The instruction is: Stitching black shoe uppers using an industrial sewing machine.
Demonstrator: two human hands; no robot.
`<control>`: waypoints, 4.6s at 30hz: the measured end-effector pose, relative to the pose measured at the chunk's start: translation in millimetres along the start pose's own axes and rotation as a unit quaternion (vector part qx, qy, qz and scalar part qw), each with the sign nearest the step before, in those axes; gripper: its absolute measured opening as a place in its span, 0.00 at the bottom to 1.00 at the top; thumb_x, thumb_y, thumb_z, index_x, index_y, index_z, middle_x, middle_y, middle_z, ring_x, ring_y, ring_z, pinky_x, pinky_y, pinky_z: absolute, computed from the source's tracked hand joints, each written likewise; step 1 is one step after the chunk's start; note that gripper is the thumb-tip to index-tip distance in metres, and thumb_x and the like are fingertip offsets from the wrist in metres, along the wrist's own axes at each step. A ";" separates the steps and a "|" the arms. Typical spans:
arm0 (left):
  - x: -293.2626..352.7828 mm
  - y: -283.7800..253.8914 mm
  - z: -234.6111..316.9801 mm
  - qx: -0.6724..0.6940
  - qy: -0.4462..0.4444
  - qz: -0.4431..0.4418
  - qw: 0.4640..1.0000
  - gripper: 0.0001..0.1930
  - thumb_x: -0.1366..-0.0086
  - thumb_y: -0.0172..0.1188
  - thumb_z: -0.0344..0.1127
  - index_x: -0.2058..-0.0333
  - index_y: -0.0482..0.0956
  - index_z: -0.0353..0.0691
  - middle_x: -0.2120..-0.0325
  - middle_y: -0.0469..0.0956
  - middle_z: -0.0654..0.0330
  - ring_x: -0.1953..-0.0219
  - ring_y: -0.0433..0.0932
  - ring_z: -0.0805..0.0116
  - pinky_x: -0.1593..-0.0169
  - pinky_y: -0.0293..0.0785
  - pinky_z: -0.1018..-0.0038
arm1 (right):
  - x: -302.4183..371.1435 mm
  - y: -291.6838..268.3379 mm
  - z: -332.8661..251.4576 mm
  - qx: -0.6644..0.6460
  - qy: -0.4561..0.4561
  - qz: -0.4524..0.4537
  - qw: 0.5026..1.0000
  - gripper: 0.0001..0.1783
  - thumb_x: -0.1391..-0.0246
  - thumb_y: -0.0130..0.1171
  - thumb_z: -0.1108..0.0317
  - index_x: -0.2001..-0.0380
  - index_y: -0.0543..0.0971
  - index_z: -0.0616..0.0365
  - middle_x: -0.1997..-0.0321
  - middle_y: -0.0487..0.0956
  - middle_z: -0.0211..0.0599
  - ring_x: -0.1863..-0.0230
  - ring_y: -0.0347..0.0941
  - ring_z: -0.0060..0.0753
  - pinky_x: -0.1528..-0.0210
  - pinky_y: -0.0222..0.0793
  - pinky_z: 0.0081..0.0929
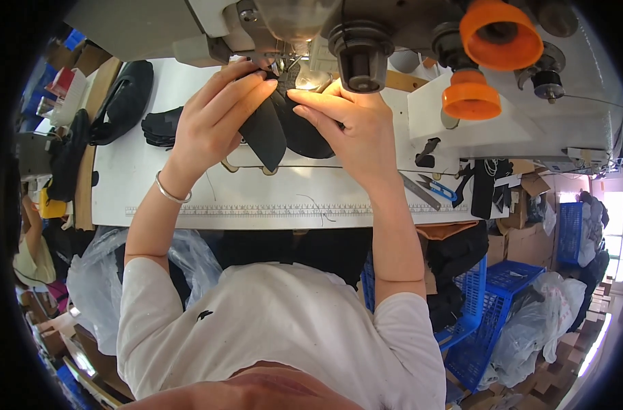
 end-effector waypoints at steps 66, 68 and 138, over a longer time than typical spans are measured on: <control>6.9 23.0 44.6 -0.058 -0.128 0.093 0.986 0.22 0.53 0.76 0.43 0.57 0.88 0.48 0.55 0.77 0.64 0.48 0.78 0.55 0.58 0.74 0.60 | -7.1 8.1 54.4 0.184 -0.069 0.059 0.979 0.19 0.45 0.61 0.66 0.50 0.89 0.40 0.51 0.87 0.21 0.62 0.76 0.31 0.47 0.71 0.25; 7.5 26.5 49.5 -0.091 -0.126 0.103 0.982 0.22 0.52 0.76 0.46 0.57 0.87 0.48 0.56 0.77 0.64 0.49 0.78 0.57 0.60 0.72 0.62 | -11.1 10.7 77.4 0.193 -0.050 0.042 0.979 0.19 0.46 0.61 0.68 0.51 0.89 0.42 0.55 0.88 0.24 0.65 0.77 0.31 0.48 0.72 0.25; -17.5 32.5 72.2 -0.248 -0.121 0.065 0.959 0.11 0.43 0.62 0.28 0.61 0.85 0.34 0.60 0.79 0.53 0.53 0.80 0.51 0.49 0.81 0.63 | -16.3 -18.9 83.7 0.184 -0.128 -0.078 0.971 0.26 0.53 0.67 0.76 0.48 0.87 0.45 0.54 0.86 0.32 0.55 0.81 0.40 0.50 0.77 0.34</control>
Point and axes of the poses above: each hand's wrist, its own x-axis away from the middle knuckle, its own y-axis out of the palm, z = x × y, the point moved 3 cm from there along -x, towards the middle knuckle
